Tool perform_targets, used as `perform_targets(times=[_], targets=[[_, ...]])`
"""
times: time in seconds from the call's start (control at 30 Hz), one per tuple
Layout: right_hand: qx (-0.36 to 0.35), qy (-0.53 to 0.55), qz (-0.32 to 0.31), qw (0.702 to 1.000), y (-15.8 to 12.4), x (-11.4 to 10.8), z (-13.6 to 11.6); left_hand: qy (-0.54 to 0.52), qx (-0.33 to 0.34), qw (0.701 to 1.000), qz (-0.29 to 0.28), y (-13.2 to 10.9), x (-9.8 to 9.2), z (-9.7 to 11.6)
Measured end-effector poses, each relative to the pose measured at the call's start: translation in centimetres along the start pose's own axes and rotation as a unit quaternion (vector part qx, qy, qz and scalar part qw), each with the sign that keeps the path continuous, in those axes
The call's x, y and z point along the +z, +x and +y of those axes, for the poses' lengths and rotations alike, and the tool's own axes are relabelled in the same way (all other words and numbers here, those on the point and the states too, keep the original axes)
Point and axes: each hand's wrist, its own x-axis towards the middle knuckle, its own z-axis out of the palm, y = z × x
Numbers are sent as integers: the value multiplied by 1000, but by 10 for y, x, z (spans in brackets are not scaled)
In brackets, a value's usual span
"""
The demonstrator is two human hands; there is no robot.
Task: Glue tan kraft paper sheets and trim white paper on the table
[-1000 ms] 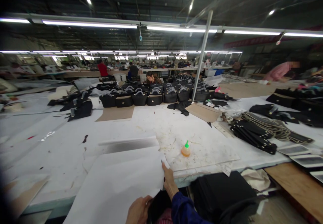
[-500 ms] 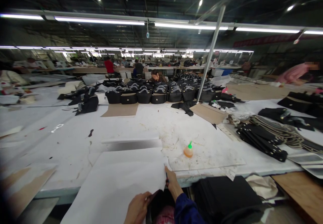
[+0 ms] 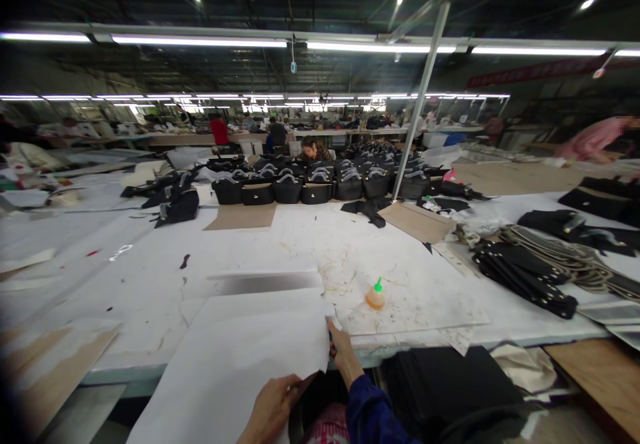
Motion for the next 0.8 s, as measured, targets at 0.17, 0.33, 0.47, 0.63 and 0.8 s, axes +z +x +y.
perform_targets(times=[0.17, 0.33, 0.47, 0.63, 0.8], targets=[[-119, -21, -36, 992, -16, 11, -26, -10, 16, 1000, 12, -2, -2, -1], [-425, -173, -45, 887, -53, 37, -80, -230, 55, 971, 31, 1, -12, -32], [-564, -231, -94, 787, -112, 72, -127, -299, 64, 934, 186, -6, -73, -43], [-641, -191, -190, 719, -172, 120, -164, -168, 113, 907, 369, -21, -168, -37], [-458, -172, -48, 871, -121, 120, -142, 14, -68, 974, 214, -18, -127, -66]])
